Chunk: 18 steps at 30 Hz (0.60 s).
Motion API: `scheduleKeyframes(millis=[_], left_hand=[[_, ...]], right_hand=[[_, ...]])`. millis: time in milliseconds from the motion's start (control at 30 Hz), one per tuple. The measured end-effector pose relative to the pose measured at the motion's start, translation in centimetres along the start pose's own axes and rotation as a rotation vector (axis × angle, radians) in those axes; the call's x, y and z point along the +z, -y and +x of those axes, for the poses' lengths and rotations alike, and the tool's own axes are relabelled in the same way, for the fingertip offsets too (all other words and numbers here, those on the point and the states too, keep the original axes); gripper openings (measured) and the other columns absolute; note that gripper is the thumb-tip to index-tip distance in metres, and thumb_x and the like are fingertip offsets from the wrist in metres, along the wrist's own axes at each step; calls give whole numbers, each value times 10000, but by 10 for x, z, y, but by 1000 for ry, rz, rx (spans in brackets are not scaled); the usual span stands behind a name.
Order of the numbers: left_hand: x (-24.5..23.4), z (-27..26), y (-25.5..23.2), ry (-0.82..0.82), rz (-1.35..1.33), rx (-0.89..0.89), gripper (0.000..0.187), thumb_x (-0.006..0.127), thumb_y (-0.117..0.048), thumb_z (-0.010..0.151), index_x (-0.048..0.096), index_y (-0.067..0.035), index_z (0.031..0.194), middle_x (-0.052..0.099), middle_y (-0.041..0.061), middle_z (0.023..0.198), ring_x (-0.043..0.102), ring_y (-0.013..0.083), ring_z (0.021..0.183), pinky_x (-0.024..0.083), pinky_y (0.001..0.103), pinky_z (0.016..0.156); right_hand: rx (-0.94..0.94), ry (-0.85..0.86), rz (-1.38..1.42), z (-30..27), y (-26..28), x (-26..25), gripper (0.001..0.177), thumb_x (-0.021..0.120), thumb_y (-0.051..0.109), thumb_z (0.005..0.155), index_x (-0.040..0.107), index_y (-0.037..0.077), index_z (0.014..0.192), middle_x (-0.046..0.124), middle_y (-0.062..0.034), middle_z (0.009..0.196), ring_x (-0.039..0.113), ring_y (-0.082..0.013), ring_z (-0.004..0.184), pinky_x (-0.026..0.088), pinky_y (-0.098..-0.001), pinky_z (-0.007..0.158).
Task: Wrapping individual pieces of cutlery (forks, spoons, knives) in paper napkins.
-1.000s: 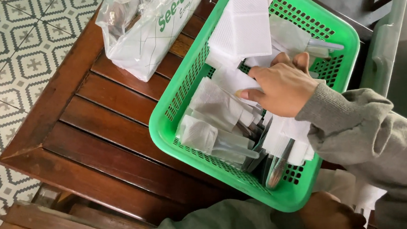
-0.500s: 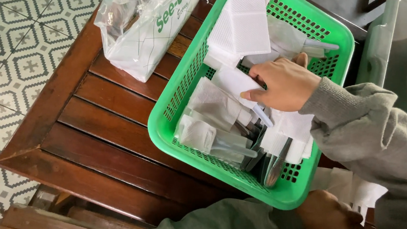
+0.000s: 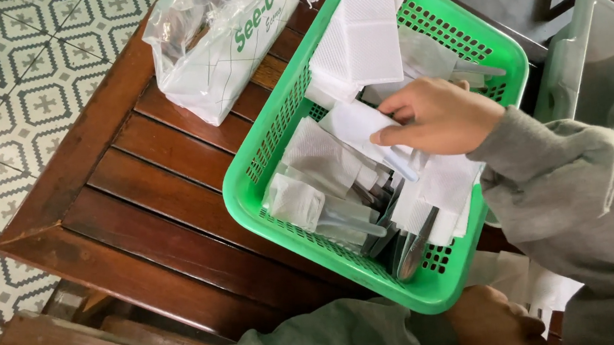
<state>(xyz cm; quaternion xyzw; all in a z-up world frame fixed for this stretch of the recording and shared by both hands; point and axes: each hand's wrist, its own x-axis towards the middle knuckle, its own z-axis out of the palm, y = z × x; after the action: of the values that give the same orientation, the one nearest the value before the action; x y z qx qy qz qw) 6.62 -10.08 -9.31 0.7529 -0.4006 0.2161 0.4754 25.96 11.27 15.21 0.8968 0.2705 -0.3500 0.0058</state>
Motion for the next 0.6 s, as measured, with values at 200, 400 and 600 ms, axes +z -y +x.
scheduleKeyframes(millis=[200, 400, 600], left_hand=[[46, 1, 3, 212, -56, -506, 309, 543, -406, 816, 778, -205, 831, 778, -24, 870, 732, 252, 768, 509, 447, 688], [53, -13, 7, -33, -36, -364, 229, 543, -420, 892, 664, -233, 834, 712, -12, 828, 639, 232, 642, 370, 462, 567], [-54, 7, -1, -84, 33, 153, 73, 659, -32, 901, 615, -59, 849, 600, 108, 793, 640, 291, 687, 425, 460, 522]], right_hand=[[-31, 56, 130, -4, -6, -7, 271, 682, 302, 978, 877, 115, 973, 568, 3, 561, 358, -114, 428, 252, -282, 435], [40, 46, 41, -23, -9, -21, 317, 674, 327, 939, 820, 178, 1177, 864, 33, 999, 710, -118, 723, 541, -248, 761], [-99, 22, 224, -46, -68, -43, 451, 651, 255, 848, 792, 158, 1265, 888, 21, 1240, 880, -167, 952, 677, -280, 876]])
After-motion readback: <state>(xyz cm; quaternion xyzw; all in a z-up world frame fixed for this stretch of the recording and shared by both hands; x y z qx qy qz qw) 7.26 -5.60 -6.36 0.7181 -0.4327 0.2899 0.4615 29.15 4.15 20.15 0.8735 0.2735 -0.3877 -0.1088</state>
